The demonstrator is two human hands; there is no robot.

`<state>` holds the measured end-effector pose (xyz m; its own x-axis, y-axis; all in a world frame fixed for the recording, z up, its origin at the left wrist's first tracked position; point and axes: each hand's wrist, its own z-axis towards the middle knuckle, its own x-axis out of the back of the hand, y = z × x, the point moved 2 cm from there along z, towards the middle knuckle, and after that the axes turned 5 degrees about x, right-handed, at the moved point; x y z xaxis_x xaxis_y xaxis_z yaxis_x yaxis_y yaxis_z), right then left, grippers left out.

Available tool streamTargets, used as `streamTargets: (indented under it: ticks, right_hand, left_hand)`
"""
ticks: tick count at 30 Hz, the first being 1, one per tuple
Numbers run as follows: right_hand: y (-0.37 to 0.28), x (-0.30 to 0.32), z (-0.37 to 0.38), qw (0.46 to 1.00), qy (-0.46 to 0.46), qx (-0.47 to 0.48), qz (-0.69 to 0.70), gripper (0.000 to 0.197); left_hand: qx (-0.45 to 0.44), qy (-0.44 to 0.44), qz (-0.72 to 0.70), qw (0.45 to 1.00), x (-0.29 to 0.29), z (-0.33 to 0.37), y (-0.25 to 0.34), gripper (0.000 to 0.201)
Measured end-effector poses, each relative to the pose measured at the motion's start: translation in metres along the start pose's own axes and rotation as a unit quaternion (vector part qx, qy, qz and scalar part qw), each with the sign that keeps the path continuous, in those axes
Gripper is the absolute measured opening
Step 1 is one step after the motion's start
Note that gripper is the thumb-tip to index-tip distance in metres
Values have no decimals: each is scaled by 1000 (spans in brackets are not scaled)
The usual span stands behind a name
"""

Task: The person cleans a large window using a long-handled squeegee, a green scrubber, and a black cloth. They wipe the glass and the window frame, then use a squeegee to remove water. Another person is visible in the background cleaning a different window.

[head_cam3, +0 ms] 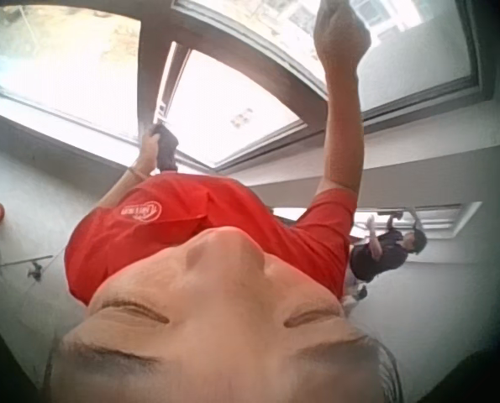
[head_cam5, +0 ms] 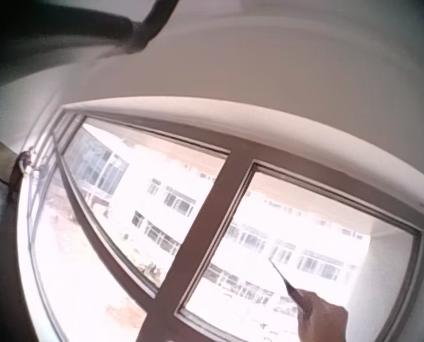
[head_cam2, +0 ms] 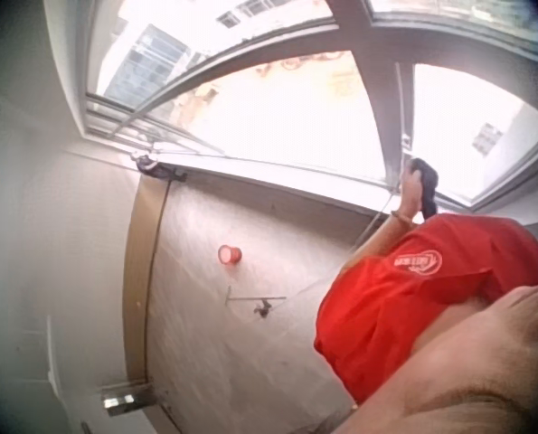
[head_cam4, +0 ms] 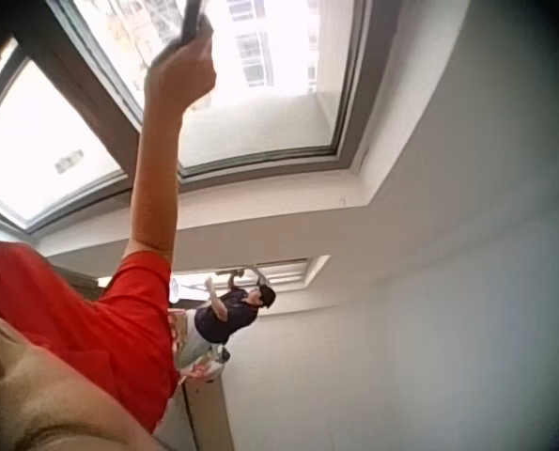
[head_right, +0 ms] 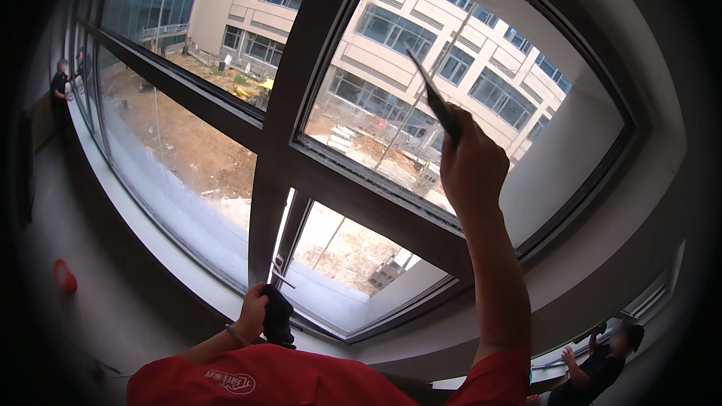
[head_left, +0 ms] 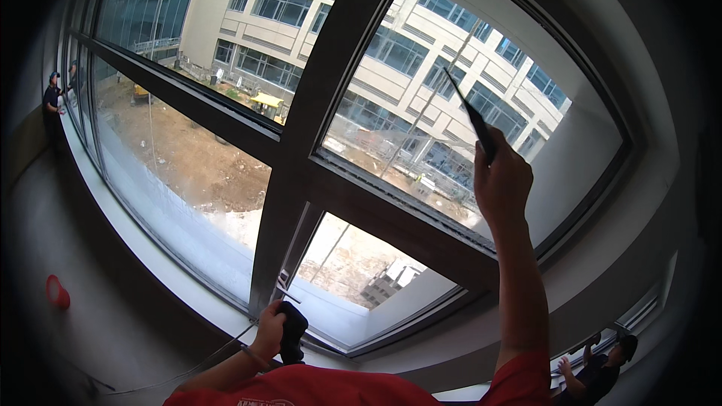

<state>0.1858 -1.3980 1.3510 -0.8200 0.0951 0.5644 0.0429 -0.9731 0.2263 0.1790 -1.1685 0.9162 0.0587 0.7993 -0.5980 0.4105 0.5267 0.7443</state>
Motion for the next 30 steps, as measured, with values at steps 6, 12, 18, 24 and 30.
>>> streamTargets:
  ticks: [6,12,18,24,30]
  right_hand:
    - [24,-88,-14,842,214,-234,436,33]
    - [-98,-178,15,800,217,-270,489,27]
    - [14,-120,-71,772,253,-322,486,33]
    - [166,-7,-169,870,214,-378,234,53]
    - [136,48,-18,994,-67,-64,62,29]
  left_hand:
    - [6,-7,20,1000,1,5,-16,26]
    - [26,-70,34,997,-47,4,-7,28]
    - [-10,-46,67,997,-9,22,-19,29]
    - [61,7,30,998,11,17,-39,26]
    - [33,-49,128,990,-17,33,-54,26]
